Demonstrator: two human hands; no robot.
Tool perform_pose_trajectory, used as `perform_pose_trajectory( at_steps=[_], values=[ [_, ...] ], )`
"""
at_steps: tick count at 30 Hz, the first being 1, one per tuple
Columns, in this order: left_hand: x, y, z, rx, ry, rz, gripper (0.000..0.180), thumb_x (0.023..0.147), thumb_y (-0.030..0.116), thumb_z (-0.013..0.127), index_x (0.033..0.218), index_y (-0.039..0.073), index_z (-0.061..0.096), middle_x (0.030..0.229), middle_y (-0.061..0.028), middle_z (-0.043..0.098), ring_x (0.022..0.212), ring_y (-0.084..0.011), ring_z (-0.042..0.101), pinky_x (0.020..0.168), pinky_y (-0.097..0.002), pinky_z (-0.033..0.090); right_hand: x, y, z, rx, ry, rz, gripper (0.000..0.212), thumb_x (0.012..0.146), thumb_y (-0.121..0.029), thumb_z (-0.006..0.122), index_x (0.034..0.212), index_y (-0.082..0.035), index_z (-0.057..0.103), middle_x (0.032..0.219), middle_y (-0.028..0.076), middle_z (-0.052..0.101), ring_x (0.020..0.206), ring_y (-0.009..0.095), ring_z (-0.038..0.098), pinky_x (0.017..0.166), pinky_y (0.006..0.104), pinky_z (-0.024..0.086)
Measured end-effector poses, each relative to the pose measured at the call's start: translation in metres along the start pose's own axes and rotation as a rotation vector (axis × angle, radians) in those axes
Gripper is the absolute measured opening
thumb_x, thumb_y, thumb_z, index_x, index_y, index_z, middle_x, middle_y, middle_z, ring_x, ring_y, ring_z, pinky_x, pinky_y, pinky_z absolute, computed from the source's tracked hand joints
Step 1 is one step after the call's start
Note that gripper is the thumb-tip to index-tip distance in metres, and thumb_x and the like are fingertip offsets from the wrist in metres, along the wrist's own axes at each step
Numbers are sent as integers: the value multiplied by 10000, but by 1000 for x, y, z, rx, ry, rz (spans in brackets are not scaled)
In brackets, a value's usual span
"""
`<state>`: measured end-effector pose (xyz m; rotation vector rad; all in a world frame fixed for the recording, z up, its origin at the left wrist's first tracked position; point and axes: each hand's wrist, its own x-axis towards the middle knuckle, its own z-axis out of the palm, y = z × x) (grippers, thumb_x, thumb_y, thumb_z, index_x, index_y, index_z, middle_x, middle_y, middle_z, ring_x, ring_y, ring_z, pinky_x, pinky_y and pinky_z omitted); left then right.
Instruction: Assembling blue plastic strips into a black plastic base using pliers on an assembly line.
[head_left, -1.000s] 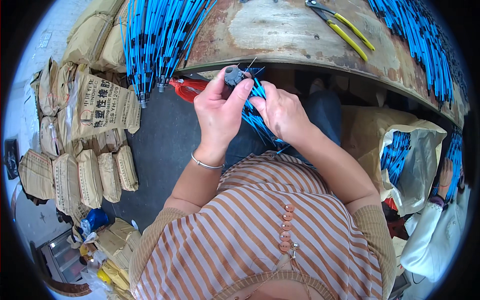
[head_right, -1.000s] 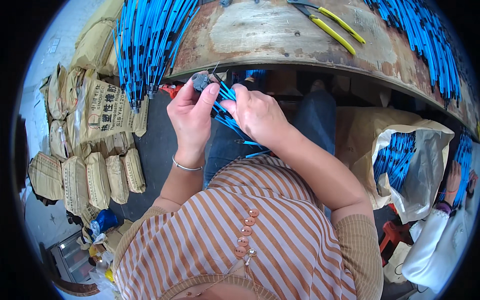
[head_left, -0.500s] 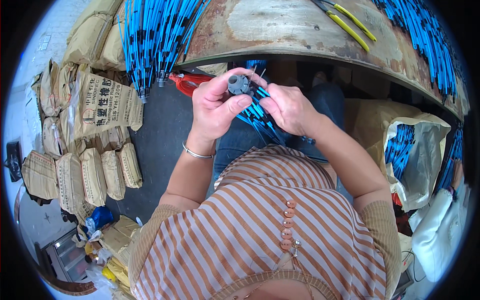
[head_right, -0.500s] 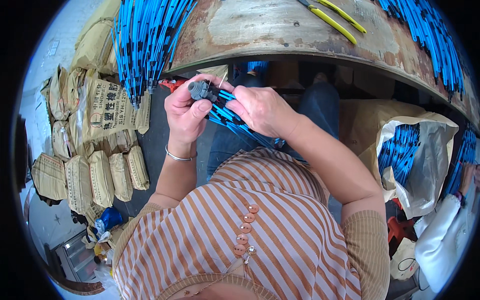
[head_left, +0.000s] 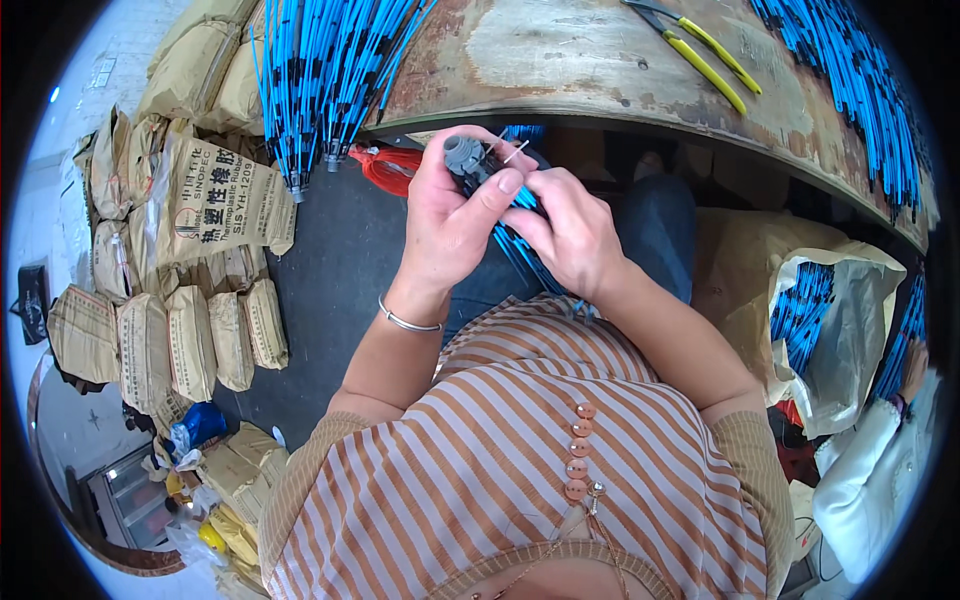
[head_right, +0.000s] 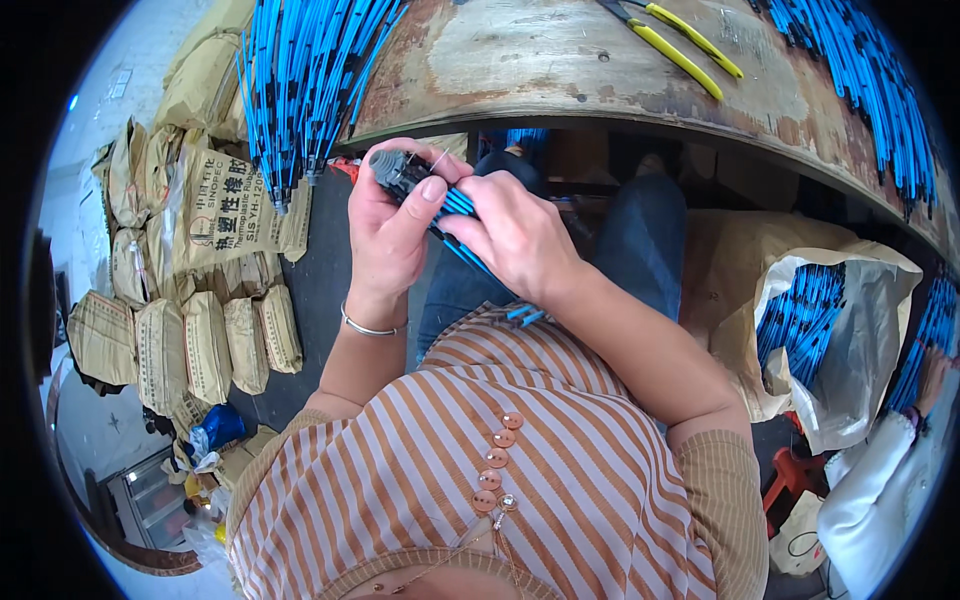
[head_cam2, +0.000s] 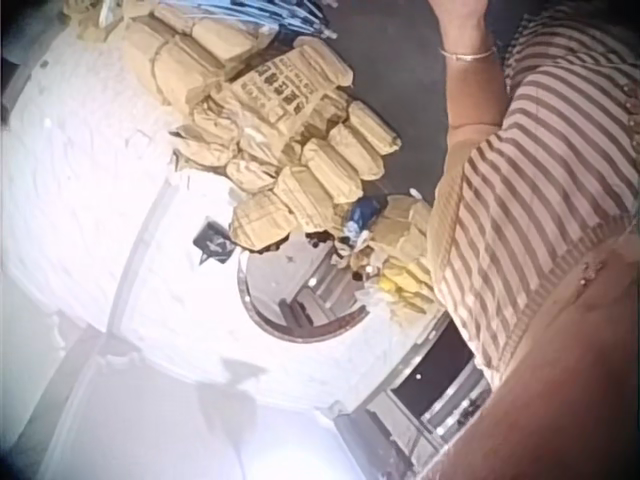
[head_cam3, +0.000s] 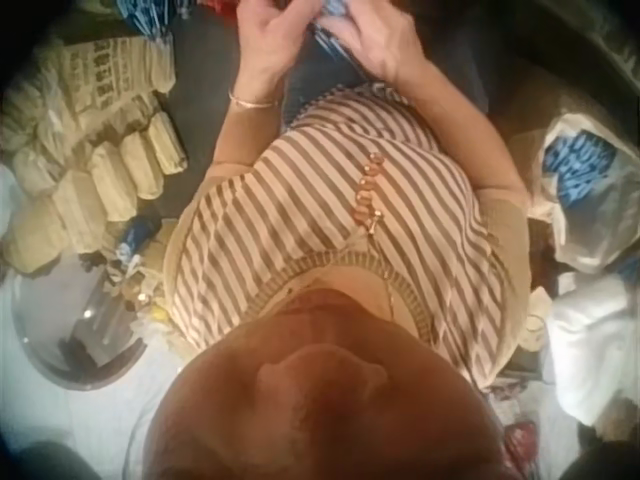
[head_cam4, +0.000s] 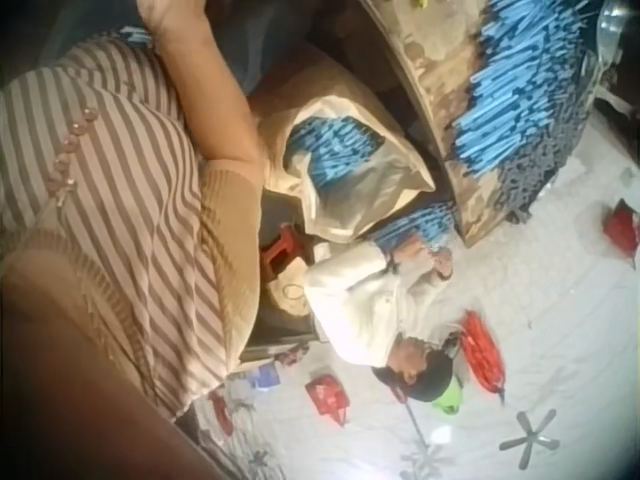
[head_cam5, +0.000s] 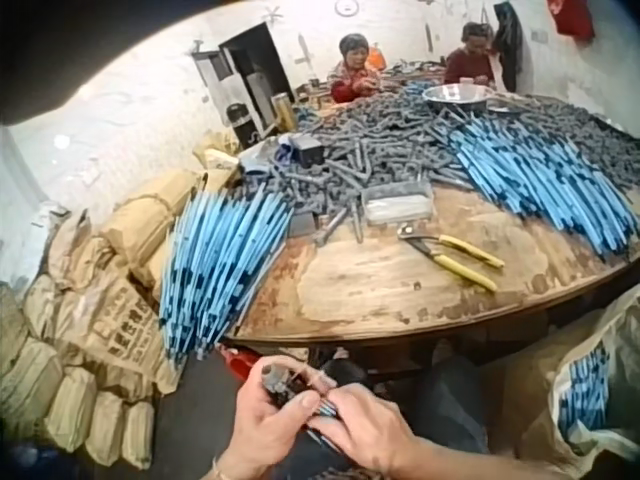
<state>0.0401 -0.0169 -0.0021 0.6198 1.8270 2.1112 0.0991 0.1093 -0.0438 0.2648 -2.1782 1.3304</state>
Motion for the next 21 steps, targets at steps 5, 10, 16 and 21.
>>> perform_pose_trajectory(
  at_steps=[5,10,16,21],
  values=[
    [1,1,3,-30,-206,101,277,823,62,593,1055,6,452,956,-143,585,959,-263,566,899,-409,423,-11,12,-17,156,-68,-26,261,794,-93,631,1017,-3,529,858,164,585,726,340,599,603,388,497],
    [-1,0,2,-45,-275,107,281,821,71,599,1053,10,451,984,-159,586,993,-286,561,918,-418,412,-2,13,-17,73,-56,-115,261,798,-82,622,1027,6,533,889,172,595,750,346,606,608,390,509],
    [3,-2,-9,20,-296,158,277,819,22,609,1043,8,447,1033,-153,592,997,-224,567,886,-362,442,7,12,-12,61,-106,-110,247,804,-71,607,1032,0,548,907,173,604,737,342,615,592,393,526],
    [3,-6,6,-74,-70,111,177,810,50,599,937,0,486,884,-163,614,894,-290,605,834,-422,470,4,3,-4,-89,-157,-55,215,805,-72,604,999,0,545,877,168,599,695,345,612,567,397,523]
  ],
)
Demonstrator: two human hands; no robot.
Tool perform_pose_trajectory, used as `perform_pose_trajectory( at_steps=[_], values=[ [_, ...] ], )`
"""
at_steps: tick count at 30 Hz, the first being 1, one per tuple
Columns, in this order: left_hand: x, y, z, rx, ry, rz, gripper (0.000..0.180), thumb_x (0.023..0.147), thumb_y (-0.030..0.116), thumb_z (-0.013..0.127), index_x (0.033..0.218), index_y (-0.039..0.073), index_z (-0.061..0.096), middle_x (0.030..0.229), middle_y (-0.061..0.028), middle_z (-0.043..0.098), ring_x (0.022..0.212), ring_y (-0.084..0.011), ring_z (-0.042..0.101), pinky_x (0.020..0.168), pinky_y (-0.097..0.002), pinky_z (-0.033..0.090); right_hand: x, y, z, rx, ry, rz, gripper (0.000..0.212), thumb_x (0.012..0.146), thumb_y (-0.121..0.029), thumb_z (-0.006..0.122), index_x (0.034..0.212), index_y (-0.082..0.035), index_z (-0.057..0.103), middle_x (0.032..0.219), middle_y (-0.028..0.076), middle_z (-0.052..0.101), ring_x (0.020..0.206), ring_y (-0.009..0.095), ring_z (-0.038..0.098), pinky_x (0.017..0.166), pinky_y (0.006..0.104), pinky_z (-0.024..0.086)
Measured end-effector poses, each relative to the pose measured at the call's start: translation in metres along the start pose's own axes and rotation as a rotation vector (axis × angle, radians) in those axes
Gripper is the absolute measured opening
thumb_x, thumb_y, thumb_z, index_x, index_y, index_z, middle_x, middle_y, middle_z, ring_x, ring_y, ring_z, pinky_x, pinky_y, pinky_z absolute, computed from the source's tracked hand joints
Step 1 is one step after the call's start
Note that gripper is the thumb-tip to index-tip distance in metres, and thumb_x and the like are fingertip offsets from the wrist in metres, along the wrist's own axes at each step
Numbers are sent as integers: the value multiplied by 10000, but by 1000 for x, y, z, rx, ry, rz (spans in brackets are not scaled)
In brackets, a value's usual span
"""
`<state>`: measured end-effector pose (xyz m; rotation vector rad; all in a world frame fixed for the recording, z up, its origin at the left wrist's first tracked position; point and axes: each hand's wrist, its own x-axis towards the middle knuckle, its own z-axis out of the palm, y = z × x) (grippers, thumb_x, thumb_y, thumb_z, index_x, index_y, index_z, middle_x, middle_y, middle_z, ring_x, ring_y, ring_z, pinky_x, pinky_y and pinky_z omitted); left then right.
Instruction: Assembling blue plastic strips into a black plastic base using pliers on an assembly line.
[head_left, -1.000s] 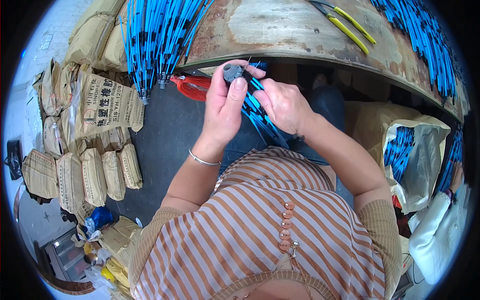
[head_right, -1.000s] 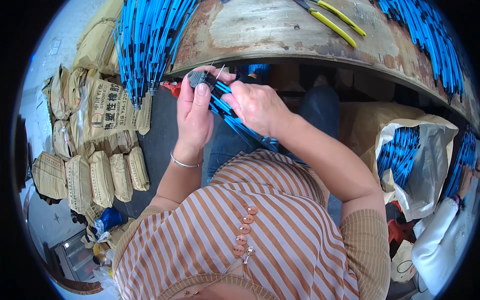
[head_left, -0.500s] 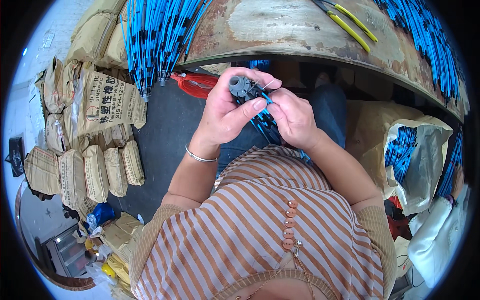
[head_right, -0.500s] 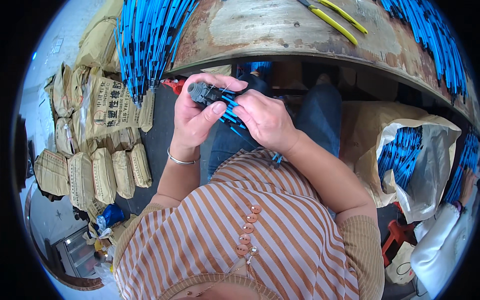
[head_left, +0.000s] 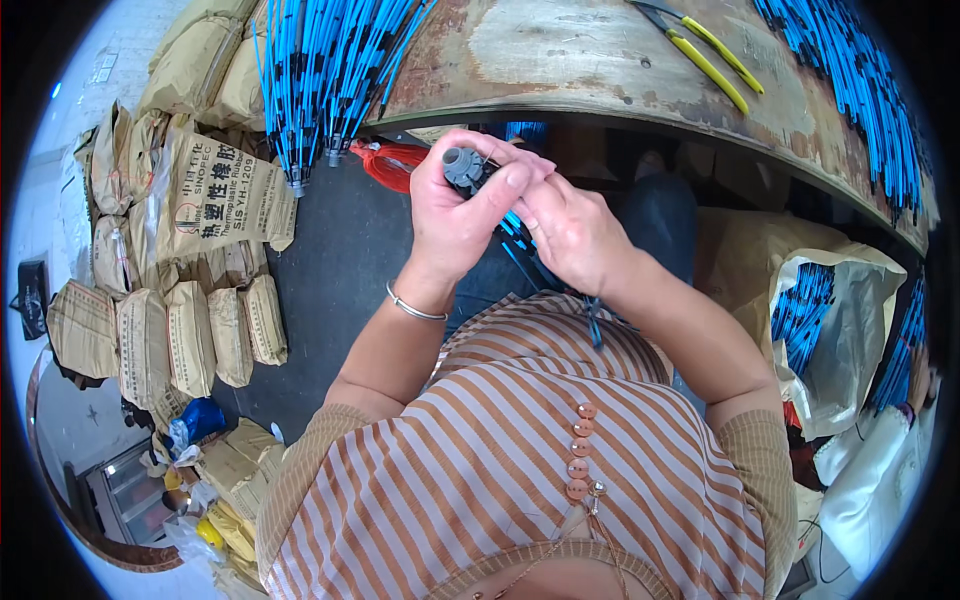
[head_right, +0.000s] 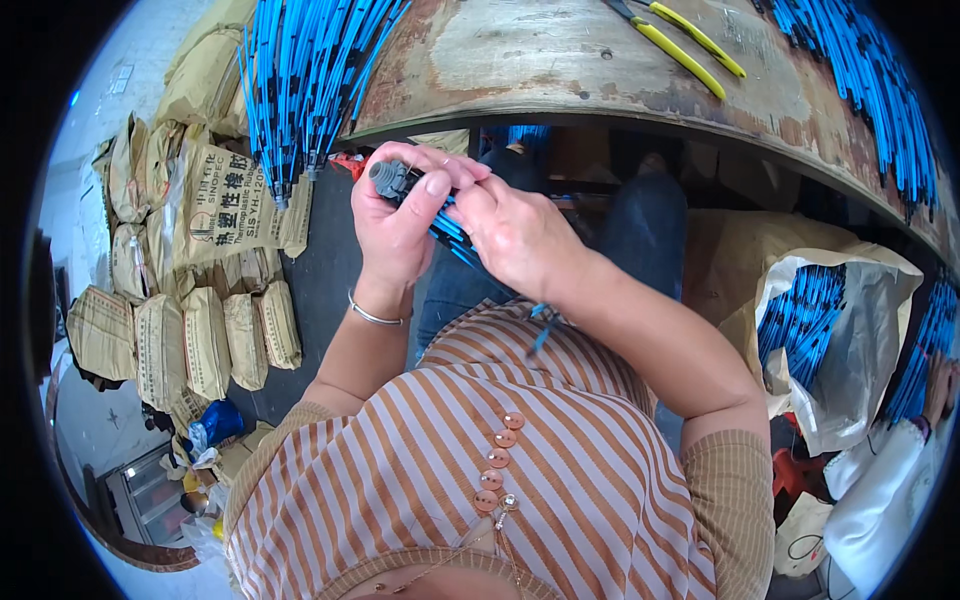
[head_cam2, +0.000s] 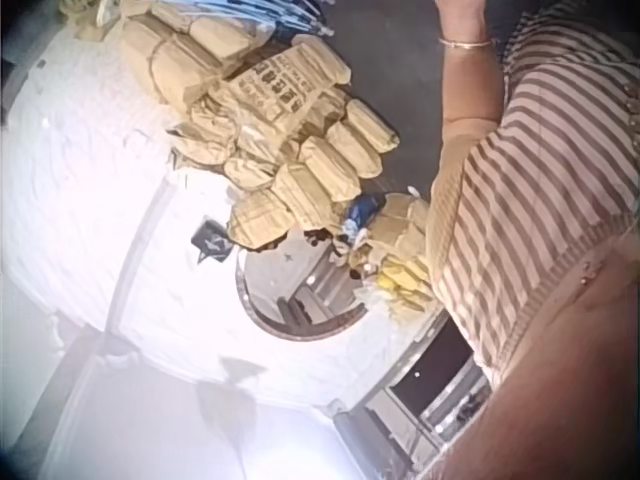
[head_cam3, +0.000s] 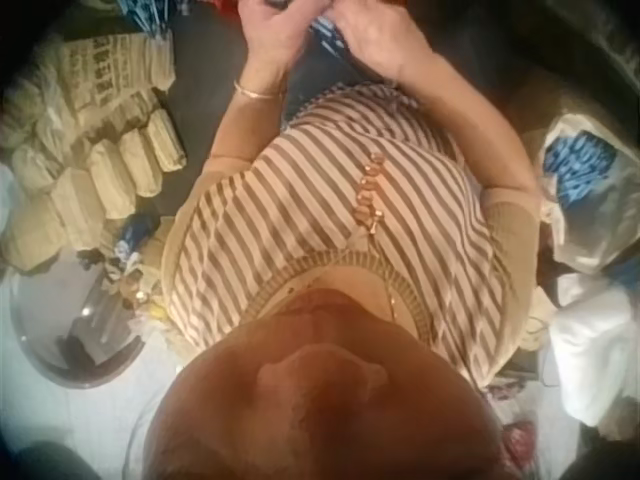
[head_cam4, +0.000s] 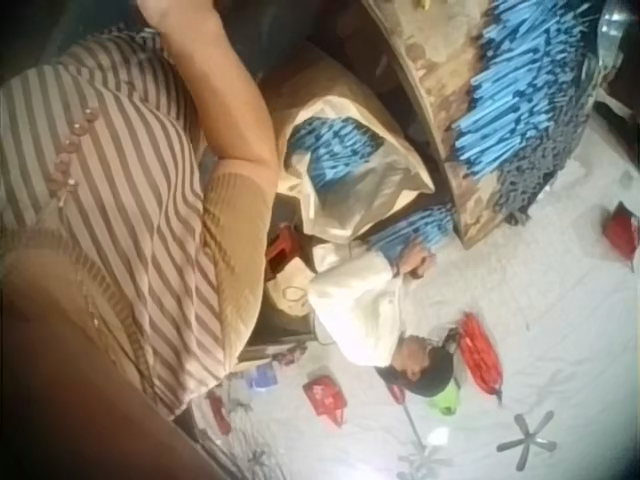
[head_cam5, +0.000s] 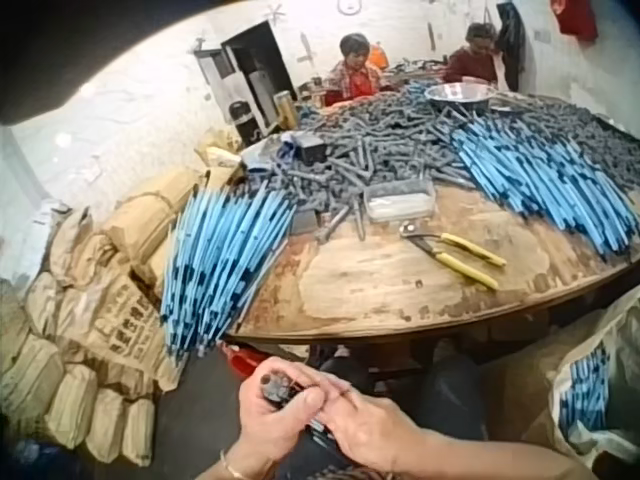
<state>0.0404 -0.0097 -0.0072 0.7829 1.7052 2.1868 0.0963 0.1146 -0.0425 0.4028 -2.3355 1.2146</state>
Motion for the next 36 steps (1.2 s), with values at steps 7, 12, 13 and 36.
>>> perform_pose_trajectory(
  at_steps=[7,12,13,36],
  values=[
    [3,9,7,37,64,45,66,815,13,555,848,-10,501,808,-172,631,832,-302,627,810,-432,486,1,3,-21,144,83,142,166,781,-65,638,920,6,579,827,138,591,701,298,605,612,363,493],
    [3,11,10,33,-45,66,69,817,14,548,861,-13,502,873,-201,631,894,-313,619,834,-435,475,-6,9,-11,316,140,165,150,762,-57,663,899,-6,634,779,116,582,706,245,578,642,335,458],
    [2,12,10,24,-48,69,71,817,15,547,864,-14,502,883,-205,629,907,-314,616,839,-432,473,-8,9,-10,313,142,165,150,762,-57,663,899,-6,634,779,116,582,706,245,578,642,335,458],
    [9,8,12,-40,-97,4,101,826,25,558,838,1,460,728,-146,574,701,-225,582,697,-378,493,-9,9,-28,561,84,407,114,709,-41,720,782,0,642,693,57,561,634,104,531,558,237,420]
  ],
)
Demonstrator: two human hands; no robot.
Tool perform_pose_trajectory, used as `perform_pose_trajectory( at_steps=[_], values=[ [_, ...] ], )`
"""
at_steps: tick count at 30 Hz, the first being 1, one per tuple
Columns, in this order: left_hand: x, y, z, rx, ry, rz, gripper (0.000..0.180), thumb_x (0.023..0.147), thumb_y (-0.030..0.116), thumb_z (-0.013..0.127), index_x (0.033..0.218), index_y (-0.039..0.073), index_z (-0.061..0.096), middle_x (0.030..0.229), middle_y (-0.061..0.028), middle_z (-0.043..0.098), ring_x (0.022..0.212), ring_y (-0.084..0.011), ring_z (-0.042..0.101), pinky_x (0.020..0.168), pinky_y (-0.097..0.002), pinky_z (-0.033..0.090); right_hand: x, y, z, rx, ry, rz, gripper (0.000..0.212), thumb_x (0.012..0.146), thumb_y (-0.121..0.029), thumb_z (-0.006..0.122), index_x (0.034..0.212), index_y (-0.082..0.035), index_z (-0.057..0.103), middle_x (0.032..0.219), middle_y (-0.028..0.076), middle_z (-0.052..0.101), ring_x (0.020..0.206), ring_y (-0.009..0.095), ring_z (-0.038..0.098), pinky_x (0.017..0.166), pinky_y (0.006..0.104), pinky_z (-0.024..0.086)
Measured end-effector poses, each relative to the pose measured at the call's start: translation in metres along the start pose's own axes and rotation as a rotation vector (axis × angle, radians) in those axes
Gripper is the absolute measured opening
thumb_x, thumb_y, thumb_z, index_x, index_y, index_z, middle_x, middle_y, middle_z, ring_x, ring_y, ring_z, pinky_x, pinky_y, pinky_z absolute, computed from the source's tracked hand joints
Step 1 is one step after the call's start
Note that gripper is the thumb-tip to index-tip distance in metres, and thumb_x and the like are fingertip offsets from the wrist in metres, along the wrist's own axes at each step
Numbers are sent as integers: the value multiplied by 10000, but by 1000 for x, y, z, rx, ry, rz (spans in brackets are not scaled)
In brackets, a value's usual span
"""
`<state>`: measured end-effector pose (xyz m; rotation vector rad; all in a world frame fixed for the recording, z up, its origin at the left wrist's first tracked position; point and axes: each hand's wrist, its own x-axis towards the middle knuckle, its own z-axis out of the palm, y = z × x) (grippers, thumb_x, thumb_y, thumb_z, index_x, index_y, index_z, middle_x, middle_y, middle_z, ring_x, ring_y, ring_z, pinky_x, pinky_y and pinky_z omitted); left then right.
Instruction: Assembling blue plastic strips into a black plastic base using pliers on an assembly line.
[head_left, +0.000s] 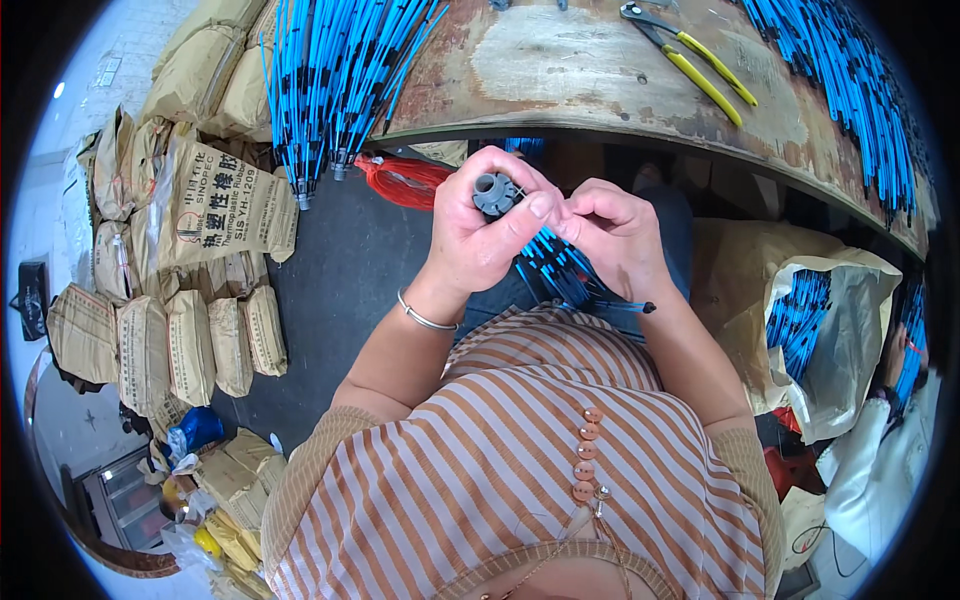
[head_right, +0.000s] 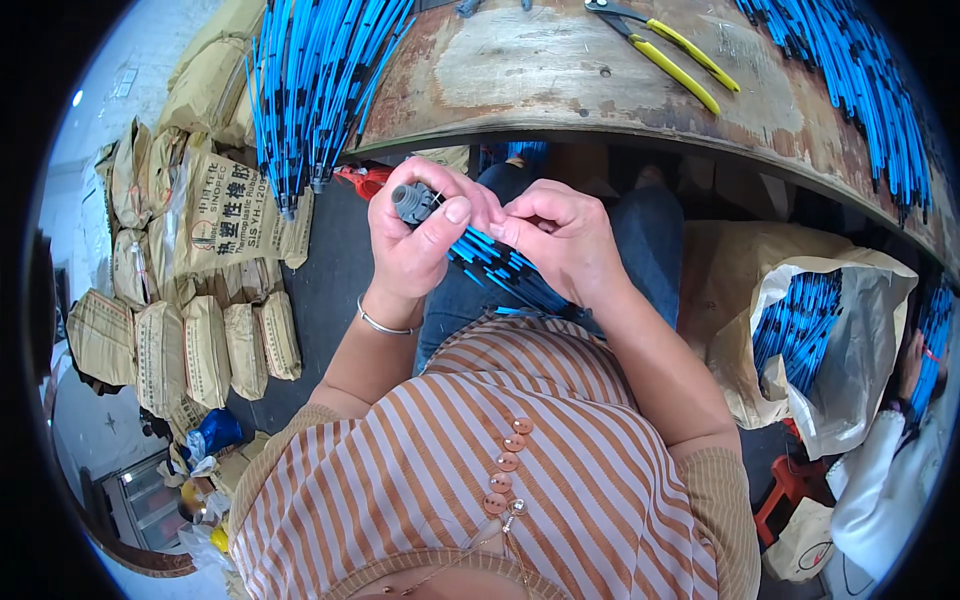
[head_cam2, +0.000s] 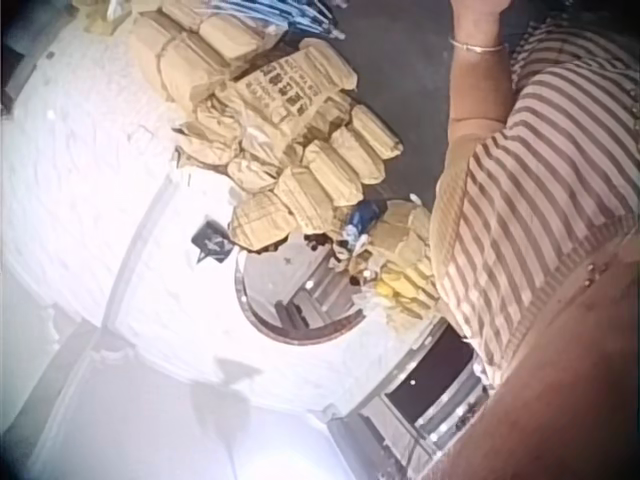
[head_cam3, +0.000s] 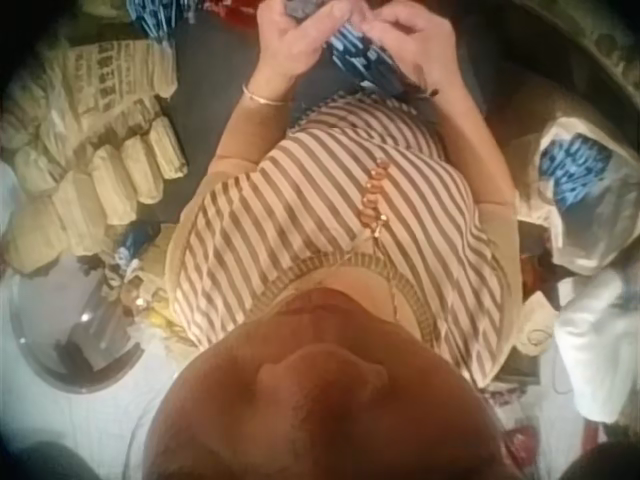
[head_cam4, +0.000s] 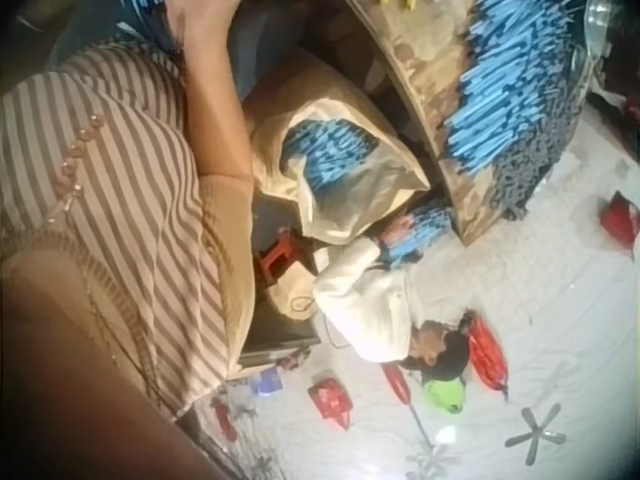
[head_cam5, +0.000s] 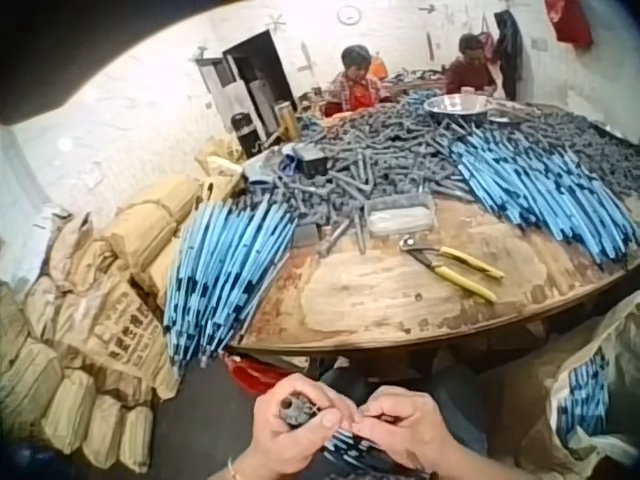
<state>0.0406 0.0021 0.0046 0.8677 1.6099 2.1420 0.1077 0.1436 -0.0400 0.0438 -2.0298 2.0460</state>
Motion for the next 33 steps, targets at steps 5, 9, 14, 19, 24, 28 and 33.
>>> perform_pose_trajectory(
  at_steps=[5,9,14,19,24,28,33],
  values=[
    [9,2,2,-51,-17,-18,123,817,26,571,779,10,454,676,-126,552,629,-198,553,634,-358,487,-5,-12,-1,-518,150,-359,110,731,-26,693,795,-3,606,748,71,573,698,149,558,608,274,440],
    [14,-7,-12,-86,-24,-24,111,814,7,580,789,15,472,700,-105,587,659,-161,578,626,-304,489,28,-32,-37,-616,-47,-312,155,717,-59,694,833,-12,602,796,98,592,685,226,576,620,297,464],
    [18,-4,-20,-59,-95,-59,96,806,7,594,817,20,500,713,-81,608,672,-131,588,625,-265,482,94,-32,-110,-1306,355,-360,297,743,-184,687,976,-24,596,880,127,603,801,270,578,715,321,464],
    [22,6,-17,-9,-106,-61,111,799,17,607,878,12,529,724,-55,609,671,-112,585,626,-251,475,132,8,-144,-1599,134,-151,430,812,-335,618,1130,-55,544,1041,150,568,952,270,537,807,355,441],
    [24,3,-15,-1,-73,-121,159,786,19,623,928,8,553,728,-34,597,662,-91,563,616,-241,465,116,-7,-152,-1074,212,-135,465,859,-391,551,1208,-92,481,1070,118,536,970,242,521,810,400,454],
    [21,3,-12,120,-55,-143,215,744,-3,660,931,7,555,725,-37,586,649,-101,557,603,-242,462,47,-52,-90,370,139,268,532,887,-220,511,1351,-129,268,1001,65,496,928,198,522,774,404,491],
    [27,3,-2,140,-98,-194,335,654,43,778,911,18,565,738,-13,591,658,-74,554,607,-224,460,-2,-46,-74,-328,105,30,636,795,-3,523,1364,-141,272,1121,110,467,1031,259,480,876,411,447]
  ],
)
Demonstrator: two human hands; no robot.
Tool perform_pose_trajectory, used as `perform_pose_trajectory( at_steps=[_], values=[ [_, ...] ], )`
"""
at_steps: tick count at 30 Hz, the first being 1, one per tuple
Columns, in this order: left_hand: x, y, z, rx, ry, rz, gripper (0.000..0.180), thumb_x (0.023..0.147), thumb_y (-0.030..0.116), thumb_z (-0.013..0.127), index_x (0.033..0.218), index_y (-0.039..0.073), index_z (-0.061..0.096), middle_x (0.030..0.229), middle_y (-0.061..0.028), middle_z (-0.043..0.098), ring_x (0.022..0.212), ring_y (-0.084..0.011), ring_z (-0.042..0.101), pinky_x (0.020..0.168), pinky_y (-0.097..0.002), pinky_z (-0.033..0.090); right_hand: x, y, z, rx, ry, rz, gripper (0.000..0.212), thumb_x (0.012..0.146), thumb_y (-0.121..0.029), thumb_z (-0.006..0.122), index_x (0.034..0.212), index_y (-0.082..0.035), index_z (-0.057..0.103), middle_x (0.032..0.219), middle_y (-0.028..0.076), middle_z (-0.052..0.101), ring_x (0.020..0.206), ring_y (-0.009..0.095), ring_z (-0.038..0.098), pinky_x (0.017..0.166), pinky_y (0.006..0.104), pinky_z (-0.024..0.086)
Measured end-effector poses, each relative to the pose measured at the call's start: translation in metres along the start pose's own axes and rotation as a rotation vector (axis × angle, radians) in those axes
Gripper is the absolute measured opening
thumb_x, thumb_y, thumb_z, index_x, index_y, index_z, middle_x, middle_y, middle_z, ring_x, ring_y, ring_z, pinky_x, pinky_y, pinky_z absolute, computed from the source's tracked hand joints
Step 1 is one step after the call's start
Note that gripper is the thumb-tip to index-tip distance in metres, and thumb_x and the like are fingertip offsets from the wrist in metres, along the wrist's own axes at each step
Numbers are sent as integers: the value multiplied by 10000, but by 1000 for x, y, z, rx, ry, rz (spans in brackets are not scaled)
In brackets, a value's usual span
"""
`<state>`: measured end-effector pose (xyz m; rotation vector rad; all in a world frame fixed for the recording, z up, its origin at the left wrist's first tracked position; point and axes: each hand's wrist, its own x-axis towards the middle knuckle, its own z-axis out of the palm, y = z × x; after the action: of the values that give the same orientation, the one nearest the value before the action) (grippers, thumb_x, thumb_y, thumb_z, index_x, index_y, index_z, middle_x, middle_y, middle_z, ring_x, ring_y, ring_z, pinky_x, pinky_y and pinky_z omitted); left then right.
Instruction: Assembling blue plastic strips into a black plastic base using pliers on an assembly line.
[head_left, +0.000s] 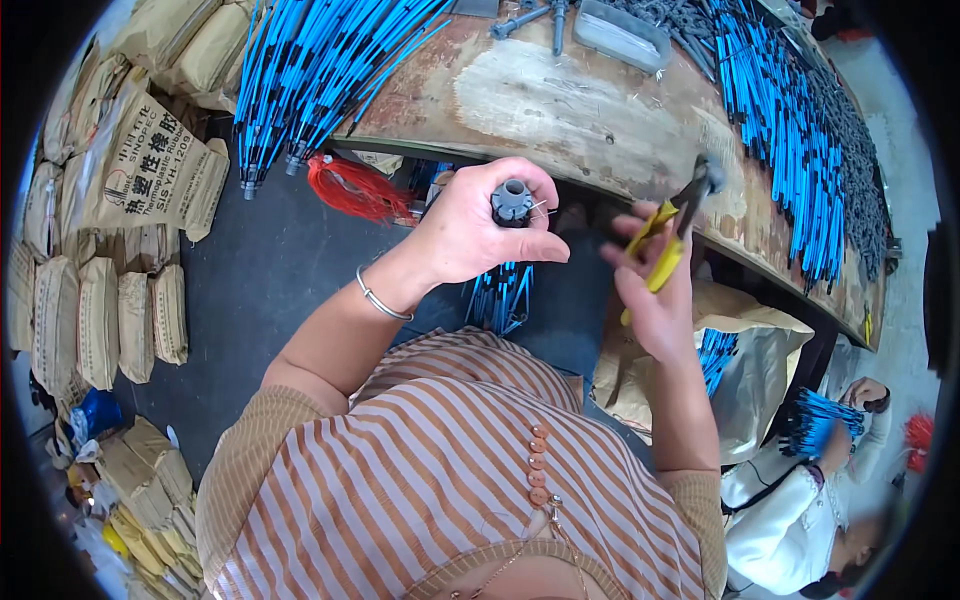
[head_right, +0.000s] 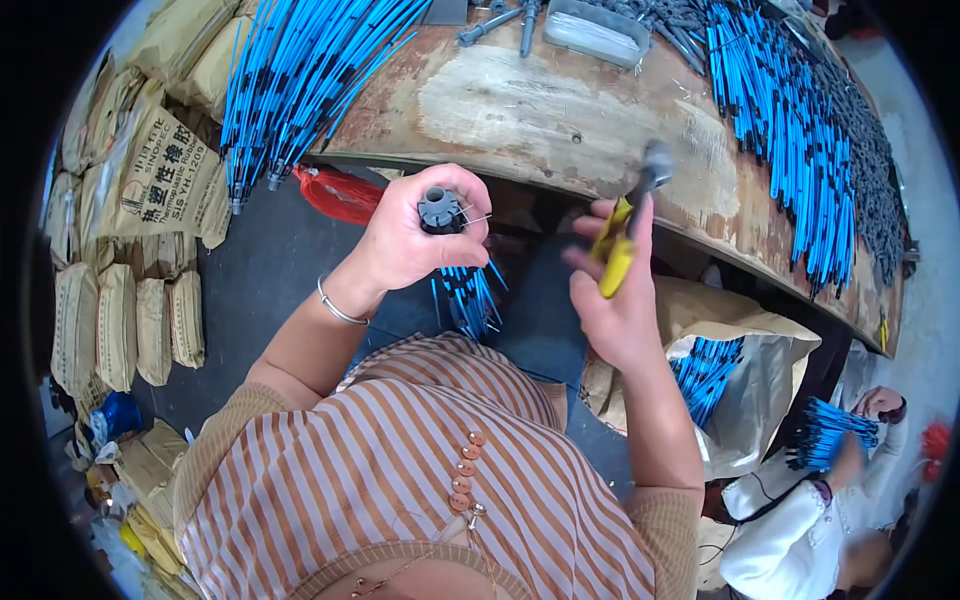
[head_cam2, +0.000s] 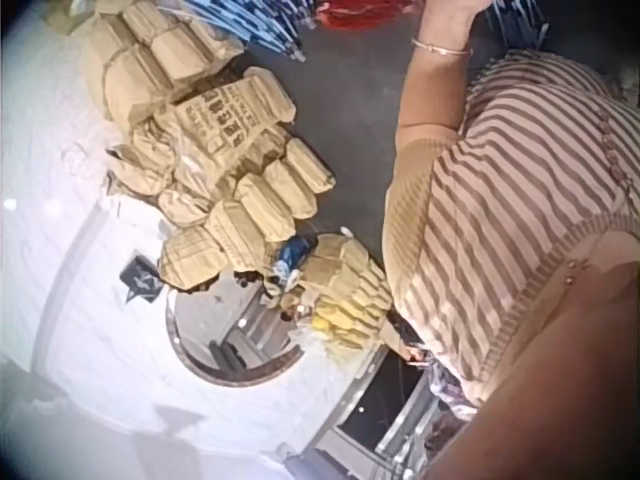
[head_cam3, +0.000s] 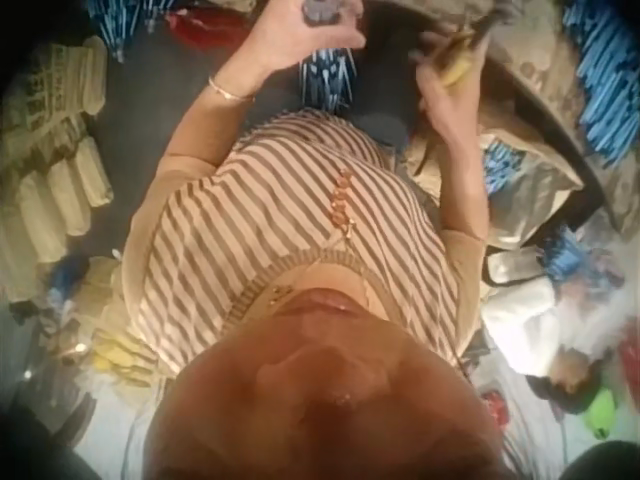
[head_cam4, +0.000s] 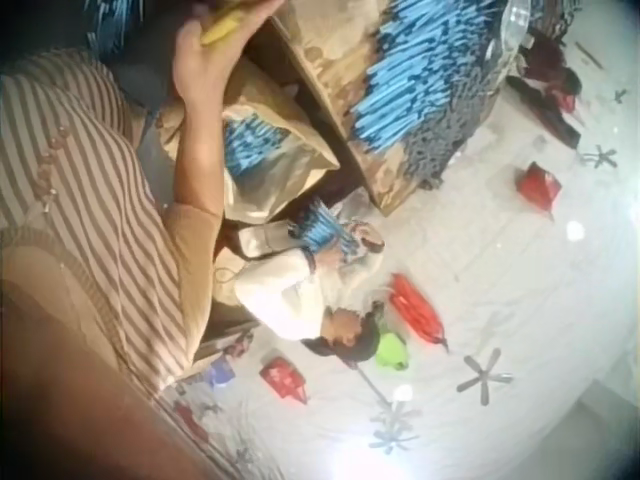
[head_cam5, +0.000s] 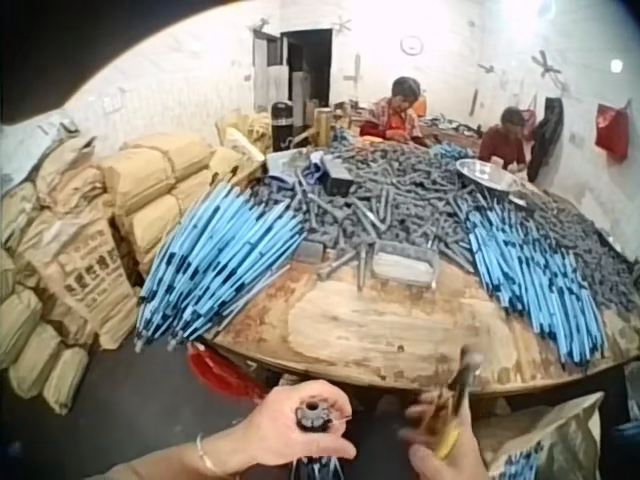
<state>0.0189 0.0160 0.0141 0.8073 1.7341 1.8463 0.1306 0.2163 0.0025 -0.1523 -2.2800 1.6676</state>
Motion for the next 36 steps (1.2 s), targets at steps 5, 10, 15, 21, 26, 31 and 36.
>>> perform_pose_trajectory(
  at_steps=[5,10,15,21,26,31,36],
  values=[
    [1,3,4,2,-46,-33,409,605,68,823,923,17,571,730,1,591,662,-64,556,601,-215,459,14,-4,-18,-986,72,-687,589,674,65,583,1221,-133,494,1173,130,452,1095,340,434,969,487,351],
    [-3,4,7,100,-1,5,412,612,74,821,937,13,575,724,-2,599,669,-62,560,601,-214,460,18,-7,-15,-980,140,-907,523,624,61,614,1102,-151,591,1153,132,460,1079,354,431,996,505,298],
    [-1,2,7,139,43,19,412,611,83,823,941,19,584,761,-7,615,677,-62,563,613,-216,464,9,-5,-2,-1051,189,-837,524,624,44,645,1102,-167,597,1129,117,475,1069,330,434,952,475,360],
    [-1,2,6,127,44,51,438,590,88,829,962,26,605,776,-8,619,689,-77,564,633,-227,464,1,-37,-13,-979,-38,-551,485,621,31,678,1069,-148,621,994,128,560,896,288,564,776,358,495],
    [-8,3,5,144,-125,55,473,559,120,842,964,21,619,775,-18,622,694,-88,569,641,-235,463,6,-56,-49,-558,-657,-150,532,635,1,708,1139,-110,578,920,147,609,804,275,624,675,299,507],
    [0,-8,10,100,-326,138,458,536,139,849,925,21,638,767,-29,622,683,-95,578,632,-240,460,-14,0,-48,536,-1162,979,577,653,-60,739,1182,-34,510,938,155,625,843,261,635,670,305,502],
    [-4,-14,10,146,-244,97,419,536,137,847,888,27,649,760,-38,626,658,-112,583,615,-242,458,-13,-26,-38,95,-914,397,619,650,-95,773,1172,22,461,817,159,630,702,243,644,615,326,516]
  ],
)
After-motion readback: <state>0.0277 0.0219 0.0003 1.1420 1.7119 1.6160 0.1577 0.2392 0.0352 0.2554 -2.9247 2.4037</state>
